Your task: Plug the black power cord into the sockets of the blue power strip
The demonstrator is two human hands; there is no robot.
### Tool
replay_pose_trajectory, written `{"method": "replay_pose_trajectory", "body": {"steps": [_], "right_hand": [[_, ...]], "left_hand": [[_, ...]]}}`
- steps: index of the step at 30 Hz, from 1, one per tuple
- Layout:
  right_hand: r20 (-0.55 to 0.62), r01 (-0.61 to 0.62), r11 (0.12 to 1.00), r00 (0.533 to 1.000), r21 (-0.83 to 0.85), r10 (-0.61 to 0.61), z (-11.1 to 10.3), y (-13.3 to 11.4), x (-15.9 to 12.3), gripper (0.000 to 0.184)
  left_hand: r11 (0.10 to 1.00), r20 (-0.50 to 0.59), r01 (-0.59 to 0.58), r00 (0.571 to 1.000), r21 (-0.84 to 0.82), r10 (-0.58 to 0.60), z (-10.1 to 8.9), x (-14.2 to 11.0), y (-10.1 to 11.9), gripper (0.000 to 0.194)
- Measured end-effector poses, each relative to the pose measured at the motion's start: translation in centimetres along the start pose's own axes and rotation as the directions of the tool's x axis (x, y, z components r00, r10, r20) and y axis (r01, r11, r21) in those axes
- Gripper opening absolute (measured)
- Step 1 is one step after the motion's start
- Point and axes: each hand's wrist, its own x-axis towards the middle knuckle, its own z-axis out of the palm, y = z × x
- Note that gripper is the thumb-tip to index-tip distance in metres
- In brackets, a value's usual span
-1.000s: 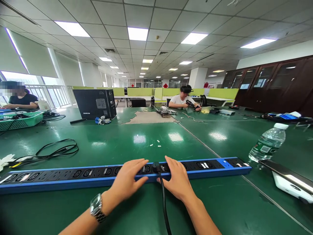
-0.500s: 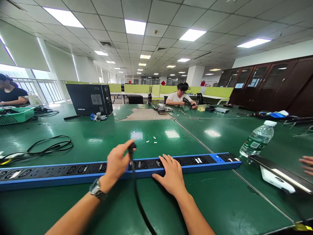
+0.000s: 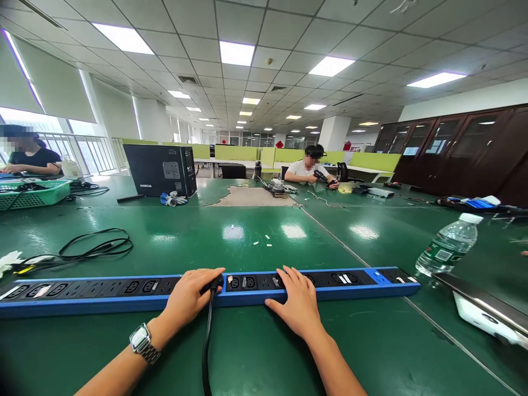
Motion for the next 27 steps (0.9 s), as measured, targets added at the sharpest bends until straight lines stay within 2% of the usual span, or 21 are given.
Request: {"method": "replay_pose_trajectory", "body": {"steps": [3,6,9,11,13,15,17,19,20,22,25,27], "right_hand": [[0.000,0.006,0.999,1.000,0.043,-0.006,-0.5,-1.7,-0.1,0.069],[-0.030,0.175,0.976,0.985,0.133,-0.172,-0.8,-5.7,-0.1,0.068],[-0.076,0.398,0.899,0.918,0.182,-0.390,0.0,-10.5,0.2,0.061],[-0.125,0.476,0.859,0.879,0.187,-0.460,0.8,-12.8,0.7,0.044],[-0.232,0.519,0.832,0.849,0.199,-0.474,1.1,-13.8,1.6,0.029],[-0.420,0.512,0.825,0.820,0.239,-0.388,0.3,-13.3,2.5,0.026],[-0.599,0.444,0.839,0.778,0.314,-0.188,-1.4,-11.6,3.4,0.030],[-0.654,0.334,0.856,0.756,0.395,0.008,-3.3,-9.0,3.9,0.036],[-0.634,0.279,0.860,0.770,0.427,0.065,-3.9,-7.5,3.9,0.039],[-0.545,0.192,0.875,0.833,0.444,0.093,-4.2,-4.9,3.4,0.041],[-0.401,0.189,0.893,0.916,0.408,-0.011,-2.5,-2.4,1.9,0.040],[-0.341,0.234,0.896,0.935,0.378,-0.100,-1.2,-2.2,1.1,0.037]], "left_hand": [[0.996,0.041,-0.014,0.999,0.093,0.011,-0.1,-0.1,0.2,0.045],[0.980,0.044,0.014,0.999,0.199,-0.023,-0.3,-0.9,0.2,0.063],[0.937,0.006,0.121,0.991,0.329,-0.131,-0.4,-1.7,0.1,0.079],[0.901,0.010,0.151,0.985,0.406,-0.170,-0.4,-2.1,0.0,0.074],[0.881,0.030,0.149,0.983,0.449,-0.182,-0.4,-2.3,-0.1,0.067],[0.879,0.040,0.151,0.981,0.453,-0.189,-0.5,-2.3,-0.1,0.067],[0.883,0.049,0.157,0.979,0.442,-0.198,-0.5,-2.2,0.0,0.070],[0.887,0.058,0.163,0.976,0.431,-0.208,-0.6,-2.1,0.1,0.072],[0.889,0.061,0.167,0.975,0.426,-0.213,-0.6,-2.1,0.1,0.072],[0.892,0.064,0.176,0.973,0.417,-0.221,-0.6,-2.0,0.2,0.072],[0.893,0.059,0.190,0.970,0.408,-0.234,-0.6,-2.0,0.2,0.071],[0.895,0.051,0.194,0.971,0.402,-0.234,-0.5,-2.0,0.2,0.070]]}}
